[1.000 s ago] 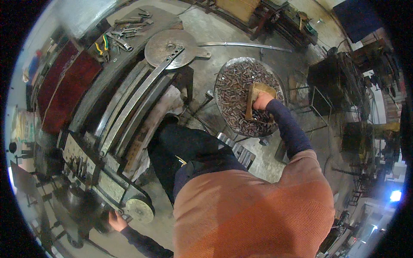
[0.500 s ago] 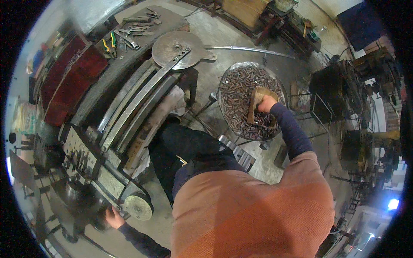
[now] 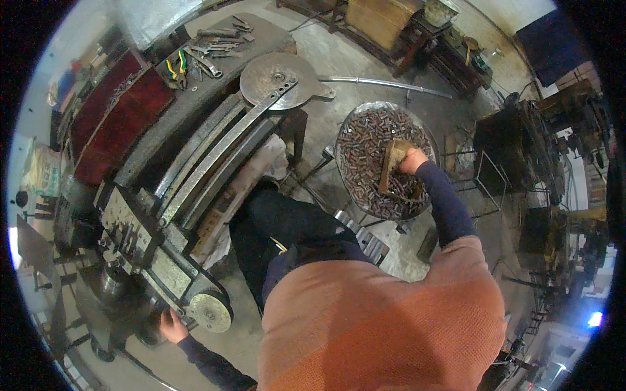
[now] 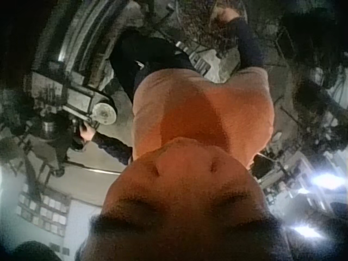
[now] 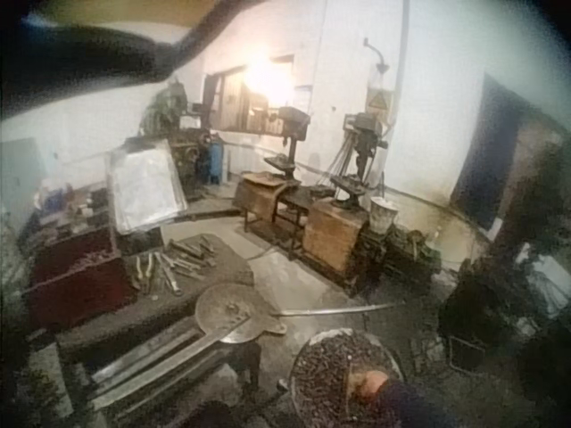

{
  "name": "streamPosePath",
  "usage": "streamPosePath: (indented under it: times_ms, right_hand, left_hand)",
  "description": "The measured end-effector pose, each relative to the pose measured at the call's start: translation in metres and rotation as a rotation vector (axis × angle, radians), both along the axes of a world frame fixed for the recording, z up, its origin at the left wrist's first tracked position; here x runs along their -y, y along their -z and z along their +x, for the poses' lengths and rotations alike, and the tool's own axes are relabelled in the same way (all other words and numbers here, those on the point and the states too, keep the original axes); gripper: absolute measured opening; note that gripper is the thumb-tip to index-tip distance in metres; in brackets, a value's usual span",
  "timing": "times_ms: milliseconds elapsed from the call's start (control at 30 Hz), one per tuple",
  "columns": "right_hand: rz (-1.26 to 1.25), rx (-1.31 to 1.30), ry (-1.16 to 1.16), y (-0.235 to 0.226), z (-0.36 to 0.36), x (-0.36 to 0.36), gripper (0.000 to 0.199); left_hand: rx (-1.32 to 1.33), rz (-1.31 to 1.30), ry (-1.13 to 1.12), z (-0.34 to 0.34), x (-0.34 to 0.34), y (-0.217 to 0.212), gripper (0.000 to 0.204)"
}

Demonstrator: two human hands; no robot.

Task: The person repeatedly picks small cylindrical metal parts from a bin, places them into a lathe chuck, operates the machine using hand levers, and removes the finished parts. The cycle repeats throughout the clip.

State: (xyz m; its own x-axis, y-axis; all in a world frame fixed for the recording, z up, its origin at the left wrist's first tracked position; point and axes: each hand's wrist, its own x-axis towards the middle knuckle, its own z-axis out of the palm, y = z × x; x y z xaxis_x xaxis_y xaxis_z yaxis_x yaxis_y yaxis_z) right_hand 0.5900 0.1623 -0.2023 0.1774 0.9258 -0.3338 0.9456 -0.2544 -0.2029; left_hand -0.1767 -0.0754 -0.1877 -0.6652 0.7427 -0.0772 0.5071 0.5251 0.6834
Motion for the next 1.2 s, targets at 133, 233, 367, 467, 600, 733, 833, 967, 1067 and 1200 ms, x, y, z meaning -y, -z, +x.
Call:
streamPosePath:
  times_ms: [133,233,367,467,600,733,833,967,1067,1200]
  right_hand:
    - [0.175,-0.358,-0.068,-0.046,-0.020,-0.007,0.029]
    - [0.285,-0.621,-0.427,-0.091,-0.079,-0.025,0.034]
    - [0.128,-1.164,-0.689,-0.133,-0.205,-0.030,0.048]
    - [0.048,-1.517,-0.941,-0.151,-0.289,-0.025,0.048]
    - [-0.091,-1.691,-1.083,-0.163,-0.360,-0.007,0.047]
    - [-0.120,-1.705,-1.090,-0.158,-0.377,0.000,0.040]
    - [-0.108,-1.681,-1.102,-0.155,-0.378,-0.001,0.040]
    - [-0.087,-1.664,-1.105,-0.160,-0.379,0.001,0.039]
    - [-0.131,-1.656,-1.058,-0.151,-0.377,0.002,0.041]
    - [-0.153,-1.647,-1.035,-0.148,-0.379,0.001,0.039]
  left_hand:
    - [0.058,0.107,0.154,0.016,-0.005,-0.034,0.031]
    - [0.038,0.103,0.139,0.058,-0.017,-0.116,0.032]
    - [0.171,0.325,0.125,0.126,-0.048,-0.165,0.023]
    - [0.017,0.310,0.402,0.170,-0.088,-0.178,0.019]
    - [0.107,0.416,0.598,0.208,-0.107,-0.185,0.017]
    - [0.394,0.400,0.540,0.217,-0.110,-0.174,0.020]
    - [0.447,0.369,0.558,0.216,-0.112,-0.168,0.025]
    - [0.530,0.348,0.541,0.219,-0.111,-0.165,0.025]
    - [0.530,0.347,0.542,0.220,-0.112,-0.165,0.021]
    - [0.600,0.384,0.537,0.220,-0.113,-0.160,0.020]
